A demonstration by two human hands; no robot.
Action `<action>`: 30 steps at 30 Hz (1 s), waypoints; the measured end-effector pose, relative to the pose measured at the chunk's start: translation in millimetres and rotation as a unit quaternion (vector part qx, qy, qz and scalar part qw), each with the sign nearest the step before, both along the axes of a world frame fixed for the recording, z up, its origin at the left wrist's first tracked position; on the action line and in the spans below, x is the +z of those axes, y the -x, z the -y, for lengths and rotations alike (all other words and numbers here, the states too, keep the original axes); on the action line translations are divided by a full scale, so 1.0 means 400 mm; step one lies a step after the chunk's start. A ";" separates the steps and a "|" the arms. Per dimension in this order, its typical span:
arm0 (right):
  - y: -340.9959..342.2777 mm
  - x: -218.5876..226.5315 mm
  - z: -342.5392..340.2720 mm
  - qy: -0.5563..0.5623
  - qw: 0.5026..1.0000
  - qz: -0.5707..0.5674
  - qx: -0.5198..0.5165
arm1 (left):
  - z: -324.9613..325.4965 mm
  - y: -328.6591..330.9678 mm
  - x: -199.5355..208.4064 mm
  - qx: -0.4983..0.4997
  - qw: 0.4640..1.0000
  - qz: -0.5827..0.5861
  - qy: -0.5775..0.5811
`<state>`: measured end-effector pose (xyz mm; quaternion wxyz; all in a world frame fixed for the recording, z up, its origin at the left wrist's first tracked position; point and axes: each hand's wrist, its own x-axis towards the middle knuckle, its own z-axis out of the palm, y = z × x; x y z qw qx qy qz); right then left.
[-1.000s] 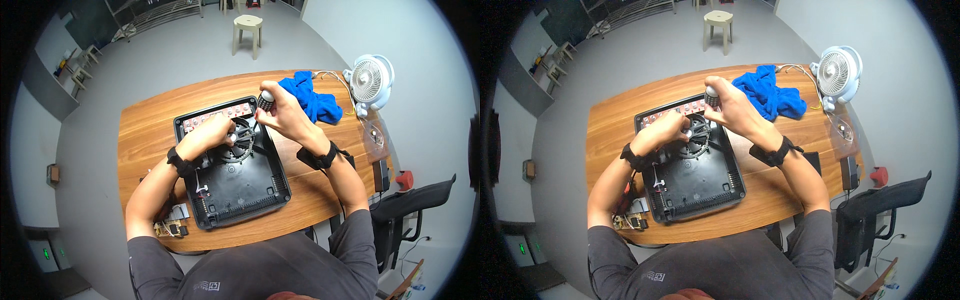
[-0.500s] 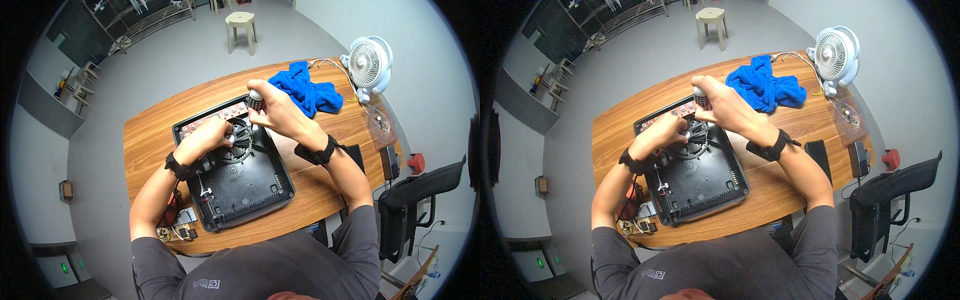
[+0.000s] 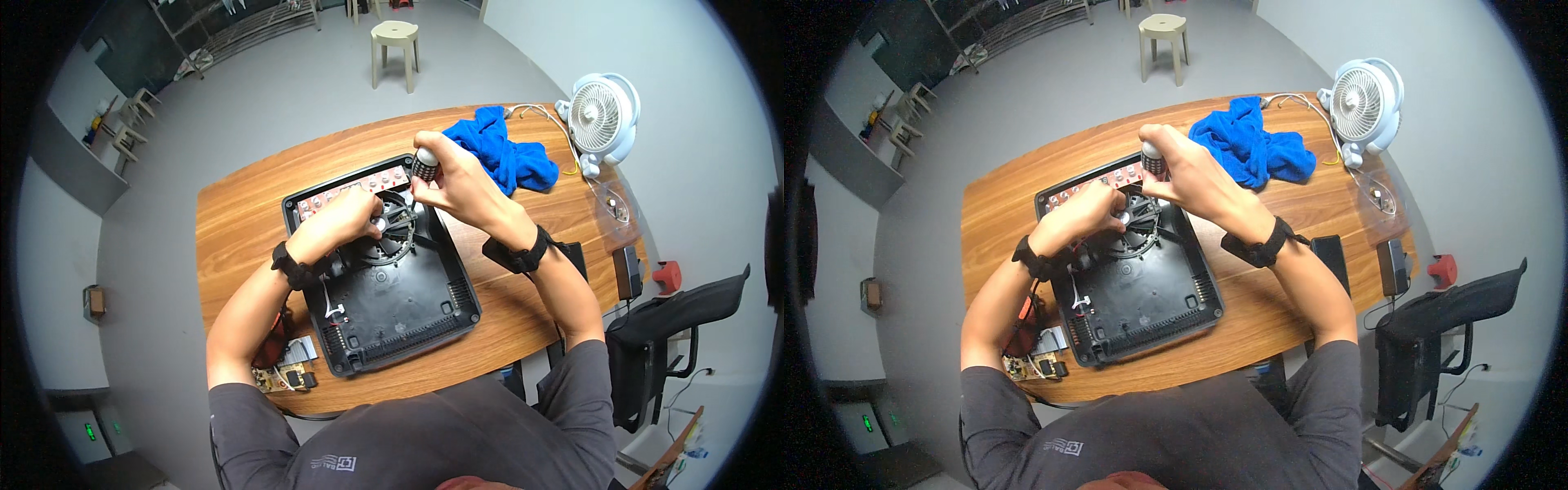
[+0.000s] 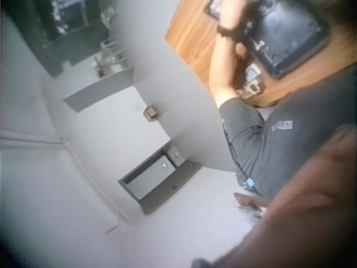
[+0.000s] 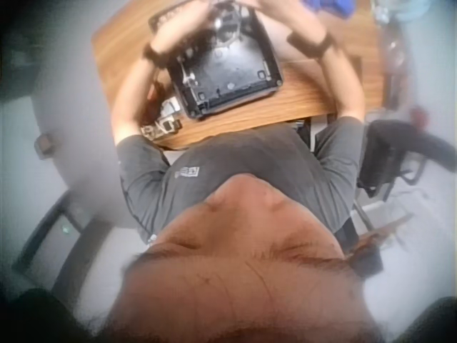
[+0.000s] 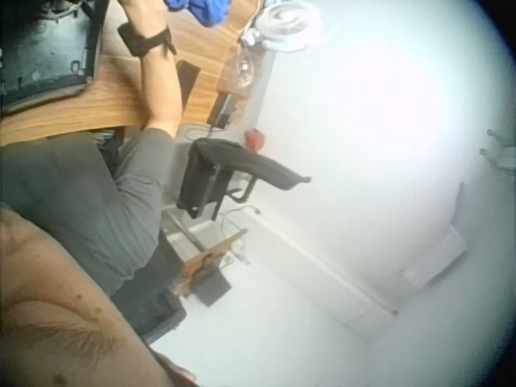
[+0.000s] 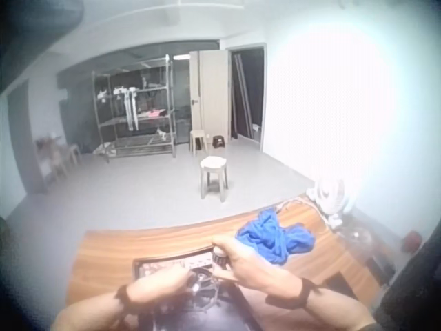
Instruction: The person uses a screwdriver to remove screws from the bottom of a black electronic device, then lifts off the cover to reveal the internal components. They continue to unscrew and remove internal parts, including a copper-colored circular component.
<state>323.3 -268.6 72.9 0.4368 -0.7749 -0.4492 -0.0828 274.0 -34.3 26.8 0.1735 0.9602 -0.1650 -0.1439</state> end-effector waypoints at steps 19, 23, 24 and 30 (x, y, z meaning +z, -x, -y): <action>0.005 -0.004 -0.010 0.001 0.999 0.035 -0.001 | -0.010 0.006 -0.013 0.014 0.999 0.002 0.030; 0.006 -0.004 -0.012 0.004 1.000 0.027 -0.006 | -0.009 0.004 -0.016 0.010 1.000 0.008 0.026; 0.010 0.002 -0.012 0.014 1.000 0.016 -0.010 | -0.010 0.004 -0.020 0.008 1.000 0.011 0.025; 0.014 0.028 -0.021 0.051 0.998 -0.016 -0.022 | -0.009 0.001 -0.017 0.008 1.000 0.006 0.029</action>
